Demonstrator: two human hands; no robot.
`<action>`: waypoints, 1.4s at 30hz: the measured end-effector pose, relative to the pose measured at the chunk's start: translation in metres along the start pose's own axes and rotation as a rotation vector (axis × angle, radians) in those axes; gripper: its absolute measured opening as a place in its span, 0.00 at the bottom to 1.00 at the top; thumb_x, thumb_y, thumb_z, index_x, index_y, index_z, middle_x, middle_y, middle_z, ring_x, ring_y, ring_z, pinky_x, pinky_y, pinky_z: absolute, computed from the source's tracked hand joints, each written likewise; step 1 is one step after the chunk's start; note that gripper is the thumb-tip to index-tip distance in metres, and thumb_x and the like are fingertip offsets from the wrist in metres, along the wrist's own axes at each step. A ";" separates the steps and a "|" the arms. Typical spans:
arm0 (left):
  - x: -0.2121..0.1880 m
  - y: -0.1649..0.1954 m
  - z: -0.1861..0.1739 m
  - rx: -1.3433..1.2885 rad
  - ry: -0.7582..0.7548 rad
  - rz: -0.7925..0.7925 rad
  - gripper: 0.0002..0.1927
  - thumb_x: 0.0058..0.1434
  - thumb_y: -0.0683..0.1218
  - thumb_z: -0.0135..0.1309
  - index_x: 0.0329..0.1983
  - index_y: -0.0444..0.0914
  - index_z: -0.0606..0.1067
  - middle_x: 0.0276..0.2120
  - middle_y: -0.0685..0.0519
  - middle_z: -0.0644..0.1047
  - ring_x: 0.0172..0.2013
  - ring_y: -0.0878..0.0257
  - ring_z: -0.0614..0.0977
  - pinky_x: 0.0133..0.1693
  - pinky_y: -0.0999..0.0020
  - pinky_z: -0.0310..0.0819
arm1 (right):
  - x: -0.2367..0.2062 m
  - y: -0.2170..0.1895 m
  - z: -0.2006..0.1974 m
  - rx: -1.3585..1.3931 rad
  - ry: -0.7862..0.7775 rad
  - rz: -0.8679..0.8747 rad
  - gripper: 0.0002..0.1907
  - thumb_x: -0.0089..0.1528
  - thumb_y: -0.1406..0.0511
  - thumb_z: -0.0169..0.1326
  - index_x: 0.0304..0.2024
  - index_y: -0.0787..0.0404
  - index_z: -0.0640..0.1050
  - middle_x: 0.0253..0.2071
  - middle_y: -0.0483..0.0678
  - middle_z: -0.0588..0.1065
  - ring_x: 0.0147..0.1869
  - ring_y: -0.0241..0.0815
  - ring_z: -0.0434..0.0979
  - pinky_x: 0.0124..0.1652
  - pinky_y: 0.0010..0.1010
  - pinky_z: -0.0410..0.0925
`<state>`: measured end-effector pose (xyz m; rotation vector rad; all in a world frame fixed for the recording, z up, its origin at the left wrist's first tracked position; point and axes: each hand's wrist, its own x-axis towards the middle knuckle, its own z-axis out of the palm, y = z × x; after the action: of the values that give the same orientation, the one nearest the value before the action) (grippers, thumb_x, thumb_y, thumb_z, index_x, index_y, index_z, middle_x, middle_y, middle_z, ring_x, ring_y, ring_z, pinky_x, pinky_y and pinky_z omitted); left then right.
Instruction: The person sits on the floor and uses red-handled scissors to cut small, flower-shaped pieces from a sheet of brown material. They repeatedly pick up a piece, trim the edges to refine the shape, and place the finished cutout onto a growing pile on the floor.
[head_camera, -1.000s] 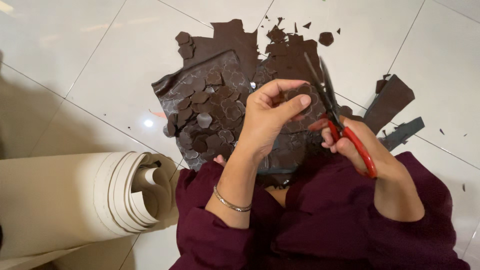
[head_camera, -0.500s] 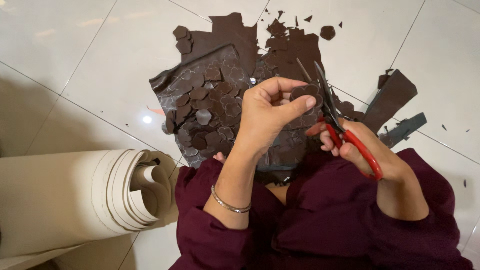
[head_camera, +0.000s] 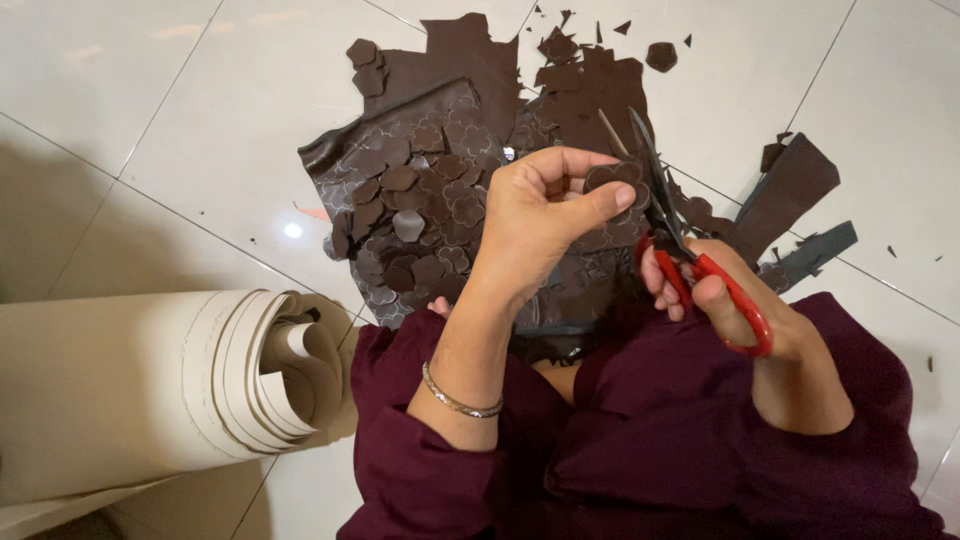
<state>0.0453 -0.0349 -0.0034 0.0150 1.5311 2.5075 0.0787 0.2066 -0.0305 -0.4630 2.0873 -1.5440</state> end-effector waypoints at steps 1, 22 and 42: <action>0.000 0.000 -0.001 -0.011 -0.008 -0.004 0.11 0.60 0.38 0.64 0.45 0.29 0.80 0.30 0.55 0.80 0.29 0.74 0.77 0.32 0.80 0.72 | 0.000 0.000 0.000 0.010 0.003 0.016 0.51 0.48 0.21 0.34 0.29 0.60 0.72 0.22 0.41 0.69 0.24 0.31 0.71 0.25 0.23 0.70; 0.003 -0.002 -0.018 0.520 -0.016 -0.033 0.09 0.57 0.41 0.64 0.41 0.36 0.82 0.28 0.56 0.82 0.26 0.69 0.79 0.29 0.72 0.75 | 0.003 0.015 -0.007 -0.032 0.003 -0.103 0.48 0.60 0.27 0.35 0.39 0.64 0.76 0.22 0.39 0.68 0.24 0.29 0.71 0.26 0.22 0.69; 0.067 -0.125 -0.030 1.701 0.159 0.042 0.37 0.45 0.56 0.64 0.60 0.42 0.74 0.52 0.42 0.73 0.56 0.43 0.72 0.54 0.40 0.62 | 0.005 0.022 -0.038 -0.027 0.303 0.173 0.37 0.69 0.42 0.35 0.45 0.68 0.78 0.27 0.43 0.70 0.29 0.33 0.70 0.30 0.25 0.67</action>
<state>-0.0025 0.0062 -0.1343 0.0922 3.0731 0.5323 0.0530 0.2403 -0.0437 -0.0552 2.3062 -1.5624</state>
